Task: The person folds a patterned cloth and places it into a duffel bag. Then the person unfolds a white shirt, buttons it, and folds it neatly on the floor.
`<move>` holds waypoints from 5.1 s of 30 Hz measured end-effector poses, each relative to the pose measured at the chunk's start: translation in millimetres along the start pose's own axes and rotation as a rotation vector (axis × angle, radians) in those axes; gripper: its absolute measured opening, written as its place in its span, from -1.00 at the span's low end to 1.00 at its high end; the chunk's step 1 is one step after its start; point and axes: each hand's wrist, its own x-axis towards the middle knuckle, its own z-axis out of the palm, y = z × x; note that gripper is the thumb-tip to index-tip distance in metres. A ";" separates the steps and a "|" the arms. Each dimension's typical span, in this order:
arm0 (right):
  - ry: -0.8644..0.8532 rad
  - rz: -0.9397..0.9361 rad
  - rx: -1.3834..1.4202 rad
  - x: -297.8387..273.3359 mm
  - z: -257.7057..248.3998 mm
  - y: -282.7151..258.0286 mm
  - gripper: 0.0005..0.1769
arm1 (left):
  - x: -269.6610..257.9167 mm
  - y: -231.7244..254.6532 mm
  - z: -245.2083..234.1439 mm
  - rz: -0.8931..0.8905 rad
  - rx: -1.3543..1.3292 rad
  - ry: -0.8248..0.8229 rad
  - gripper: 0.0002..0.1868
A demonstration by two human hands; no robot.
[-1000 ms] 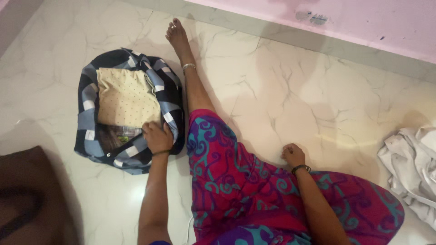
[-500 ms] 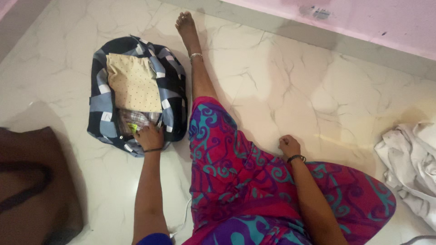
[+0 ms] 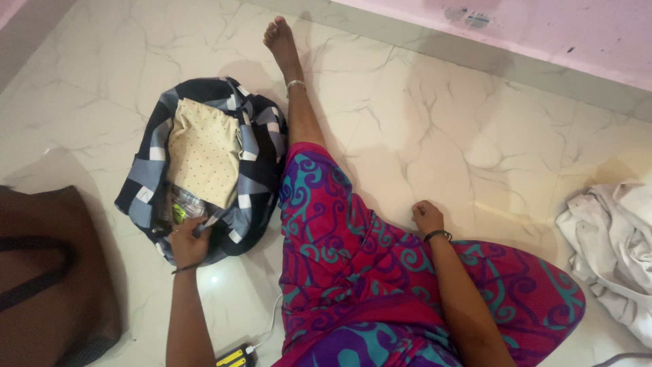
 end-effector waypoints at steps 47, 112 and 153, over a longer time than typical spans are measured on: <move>-0.499 -1.325 -0.299 12.1 196.8 -431.3 -0.51 | 140.6 178.5 -59.2 0.507 -0.355 -0.175 -0.81; -0.252 -0.678 -0.319 -2.7 -83.7 -63.0 -0.86 | 160.1 38.0 61.2 -0.441 0.287 -0.030 -0.01; 0.542 -0.269 -0.076 71.8 -199.3 84.7 -0.75 | -8.9 280.7 315.8 0.080 -0.761 -0.596 -0.79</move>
